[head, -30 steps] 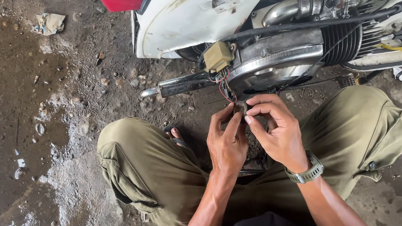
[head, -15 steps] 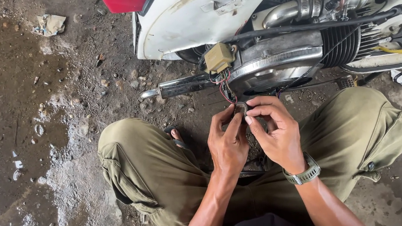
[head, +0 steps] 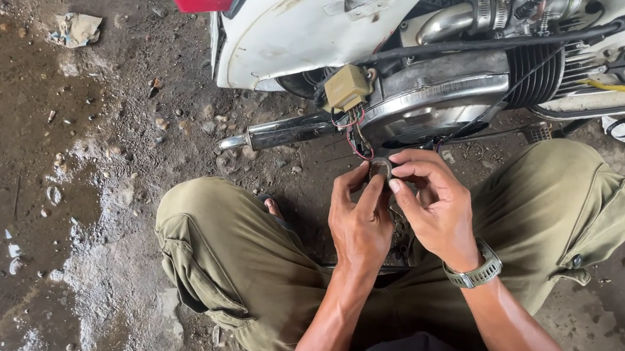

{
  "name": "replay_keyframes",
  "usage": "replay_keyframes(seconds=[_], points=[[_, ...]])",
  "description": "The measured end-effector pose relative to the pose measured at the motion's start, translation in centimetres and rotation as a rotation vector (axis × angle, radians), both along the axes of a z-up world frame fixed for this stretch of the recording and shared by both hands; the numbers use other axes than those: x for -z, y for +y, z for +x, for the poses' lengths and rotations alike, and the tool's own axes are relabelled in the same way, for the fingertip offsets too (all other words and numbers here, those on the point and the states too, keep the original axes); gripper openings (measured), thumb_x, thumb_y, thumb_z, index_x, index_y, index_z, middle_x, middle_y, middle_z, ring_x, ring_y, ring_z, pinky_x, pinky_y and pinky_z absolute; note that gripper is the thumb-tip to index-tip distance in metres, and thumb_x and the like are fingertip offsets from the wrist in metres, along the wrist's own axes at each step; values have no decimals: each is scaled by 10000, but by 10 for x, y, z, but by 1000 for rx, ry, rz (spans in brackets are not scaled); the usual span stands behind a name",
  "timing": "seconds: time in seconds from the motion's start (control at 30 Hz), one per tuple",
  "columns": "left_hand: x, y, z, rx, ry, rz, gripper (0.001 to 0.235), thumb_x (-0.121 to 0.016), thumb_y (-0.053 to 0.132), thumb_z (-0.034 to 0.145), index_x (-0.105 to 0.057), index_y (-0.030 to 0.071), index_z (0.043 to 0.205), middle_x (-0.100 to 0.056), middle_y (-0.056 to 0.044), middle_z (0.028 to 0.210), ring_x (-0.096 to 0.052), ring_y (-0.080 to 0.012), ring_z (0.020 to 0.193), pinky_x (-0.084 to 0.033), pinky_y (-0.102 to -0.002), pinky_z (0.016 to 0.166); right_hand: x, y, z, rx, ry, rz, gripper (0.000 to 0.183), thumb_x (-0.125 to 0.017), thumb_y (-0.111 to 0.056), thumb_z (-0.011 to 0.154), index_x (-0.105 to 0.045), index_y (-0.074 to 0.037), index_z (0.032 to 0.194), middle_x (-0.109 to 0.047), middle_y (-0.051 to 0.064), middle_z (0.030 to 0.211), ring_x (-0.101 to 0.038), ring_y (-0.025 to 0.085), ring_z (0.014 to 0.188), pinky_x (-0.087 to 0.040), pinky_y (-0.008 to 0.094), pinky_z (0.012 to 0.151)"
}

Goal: The person sits on the ground next to a motorcycle and uses black electrical tape to wrap and secure exposed wires near the engine. They then use scissors to trim the tape and adjust the wire ends.

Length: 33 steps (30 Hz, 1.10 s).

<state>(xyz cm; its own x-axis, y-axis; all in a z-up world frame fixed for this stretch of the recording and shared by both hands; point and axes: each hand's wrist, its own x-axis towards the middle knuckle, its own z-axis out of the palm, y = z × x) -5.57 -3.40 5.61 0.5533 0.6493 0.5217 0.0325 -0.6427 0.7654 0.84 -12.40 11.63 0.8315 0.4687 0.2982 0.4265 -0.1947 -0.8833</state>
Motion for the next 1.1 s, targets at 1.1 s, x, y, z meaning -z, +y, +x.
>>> replay_keyframes(seconds=[1.1], points=[[6, 27, -21, -27, 69, -232, 242, -824, 45, 792, -780, 96, 1024, -617, -138, 1109, -721, -358, 962, -612, -418, 734, 25, 41, -9, -169, 102, -40, 87, -665, 91, 951, -627, 98, 1029, -655, 253, 1175, -671, 274, 1109, -553, 405, 955]])
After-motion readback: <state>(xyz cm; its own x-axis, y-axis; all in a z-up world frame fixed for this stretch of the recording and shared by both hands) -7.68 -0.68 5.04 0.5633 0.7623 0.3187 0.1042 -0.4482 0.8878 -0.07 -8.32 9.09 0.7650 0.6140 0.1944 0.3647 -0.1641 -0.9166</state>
